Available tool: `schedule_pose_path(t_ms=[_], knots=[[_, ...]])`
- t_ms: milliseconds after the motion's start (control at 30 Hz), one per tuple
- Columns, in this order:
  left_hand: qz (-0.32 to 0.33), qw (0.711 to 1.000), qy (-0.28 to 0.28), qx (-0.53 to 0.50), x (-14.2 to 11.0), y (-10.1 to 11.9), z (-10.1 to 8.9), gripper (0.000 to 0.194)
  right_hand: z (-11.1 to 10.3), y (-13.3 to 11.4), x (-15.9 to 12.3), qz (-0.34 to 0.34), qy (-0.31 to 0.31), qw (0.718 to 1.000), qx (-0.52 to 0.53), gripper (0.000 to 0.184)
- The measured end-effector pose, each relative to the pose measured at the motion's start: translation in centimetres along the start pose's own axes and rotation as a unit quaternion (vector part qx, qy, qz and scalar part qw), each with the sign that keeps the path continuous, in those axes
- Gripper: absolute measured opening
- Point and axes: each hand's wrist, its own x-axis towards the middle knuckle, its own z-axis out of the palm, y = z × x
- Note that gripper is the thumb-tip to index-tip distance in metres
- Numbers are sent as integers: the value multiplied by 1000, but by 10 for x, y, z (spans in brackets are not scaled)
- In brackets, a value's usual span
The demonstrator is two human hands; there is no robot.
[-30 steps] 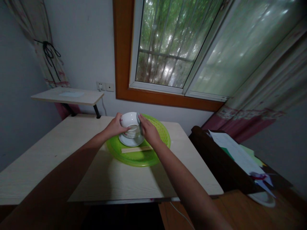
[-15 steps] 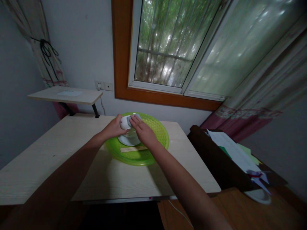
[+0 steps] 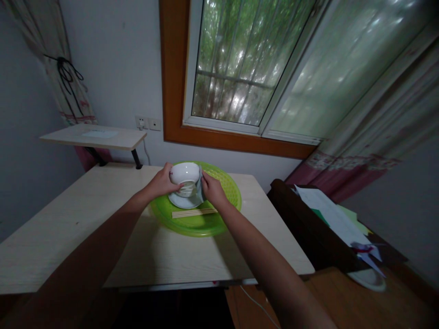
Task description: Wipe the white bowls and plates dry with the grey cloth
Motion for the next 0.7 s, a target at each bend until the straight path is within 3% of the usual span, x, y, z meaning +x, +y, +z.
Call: schedule_pose_path(t_ms=[167, 333, 500, 600, 700], knots=[[-7, 1000, -2, 10, 1, -2, -1, 62, 2, -4, 1, -3, 7, 1000, -10, 47], [6, 1000, -14, 9, 1, -4, 2, 63, 2, -12, -1, -118, 12, 993, -23, 58], [19, 1000, -17, 17, 1, -5, 4, 61, 1, -24, -2, -231, -30, 971, -51, 60], [17, 1000, -18, 6, 2, -7, 4, 62, 2, -24, -1, -219, -34, 974, -48, 60], [0, 1000, -20, 0, 3, -8, 4, 64, 5, -15, 1, -141, -10, 990, -29, 59]])
